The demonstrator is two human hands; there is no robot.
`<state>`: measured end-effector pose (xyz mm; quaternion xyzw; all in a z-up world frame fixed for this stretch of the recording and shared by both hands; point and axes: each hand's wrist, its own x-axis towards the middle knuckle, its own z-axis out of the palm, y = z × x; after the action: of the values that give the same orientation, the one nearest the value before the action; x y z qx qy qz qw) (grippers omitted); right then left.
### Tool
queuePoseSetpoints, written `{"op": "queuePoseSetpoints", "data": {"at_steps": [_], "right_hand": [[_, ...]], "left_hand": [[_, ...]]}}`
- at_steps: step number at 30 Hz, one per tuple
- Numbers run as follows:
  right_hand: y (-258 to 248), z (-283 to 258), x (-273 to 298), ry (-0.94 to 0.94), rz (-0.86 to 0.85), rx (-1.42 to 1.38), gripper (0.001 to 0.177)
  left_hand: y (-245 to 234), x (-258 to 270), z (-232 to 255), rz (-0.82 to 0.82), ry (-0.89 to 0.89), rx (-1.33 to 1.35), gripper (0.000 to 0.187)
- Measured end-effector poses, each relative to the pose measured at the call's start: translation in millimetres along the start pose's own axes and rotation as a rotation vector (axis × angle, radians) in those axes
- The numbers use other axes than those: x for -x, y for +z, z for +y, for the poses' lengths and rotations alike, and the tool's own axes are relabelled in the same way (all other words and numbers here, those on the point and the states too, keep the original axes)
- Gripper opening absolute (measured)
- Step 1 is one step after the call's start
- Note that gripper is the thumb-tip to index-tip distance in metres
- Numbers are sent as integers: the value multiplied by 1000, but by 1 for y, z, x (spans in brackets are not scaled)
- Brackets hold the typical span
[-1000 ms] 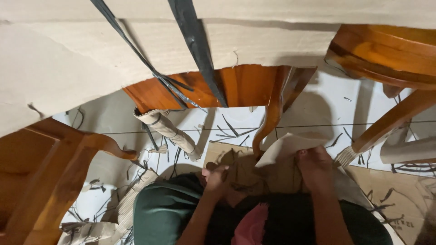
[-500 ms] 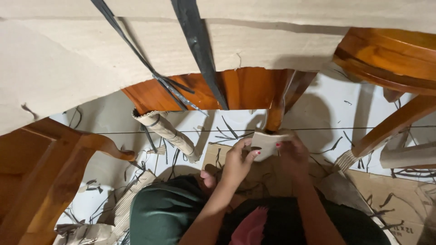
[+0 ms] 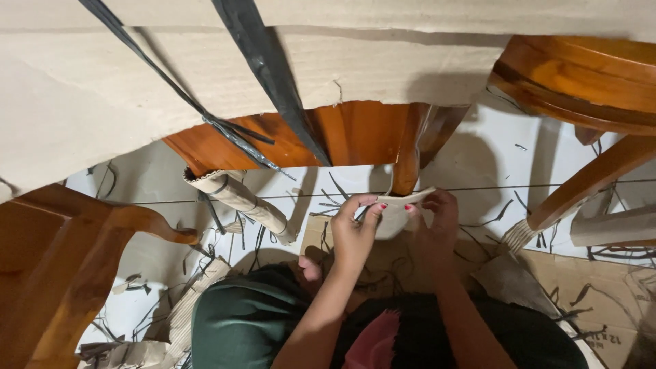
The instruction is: Wrapping cardboard around the legs of a wooden chair and securing it with plastic ties for protection.
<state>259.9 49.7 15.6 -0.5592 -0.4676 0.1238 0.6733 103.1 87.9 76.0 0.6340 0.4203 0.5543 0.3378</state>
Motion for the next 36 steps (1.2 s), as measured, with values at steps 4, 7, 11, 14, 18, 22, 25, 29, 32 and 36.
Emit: {"op": "queuePoseSetpoints", "data": {"at_steps": [4,7,11,14,18,22,25,29,32,36], "right_hand": [[4,-30,-7,-29,25,44,38],[-1,-55,-8,8,-14,81,34],[-16,-50,-15,124,-98,12,45],[-29,-65,-16,112,-110,-281,29],[-27,-107,-18,135,-67,-301,33],[-18,-108,-30,-55,48,-217,22],[-6,-104,-42,-180,91,-193,27],[4,-88,-51,-234,164,-212,43],[13,-77,-53,-222,178,-200,42],[17,-106,-53,-349,194,10,24]], "left_hand": [[5,-6,0,31,10,44,16],[3,-10,6,10,38,57,16],[-2,-10,20,-48,58,96,26],[-2,-2,32,-88,49,137,34],[-7,2,32,-114,64,124,33],[-9,-5,45,-102,149,218,21],[-5,-12,44,-96,170,273,16],[6,-30,30,-10,147,311,4],[15,-29,34,44,43,278,8],[19,-29,36,86,-53,287,16]]}}
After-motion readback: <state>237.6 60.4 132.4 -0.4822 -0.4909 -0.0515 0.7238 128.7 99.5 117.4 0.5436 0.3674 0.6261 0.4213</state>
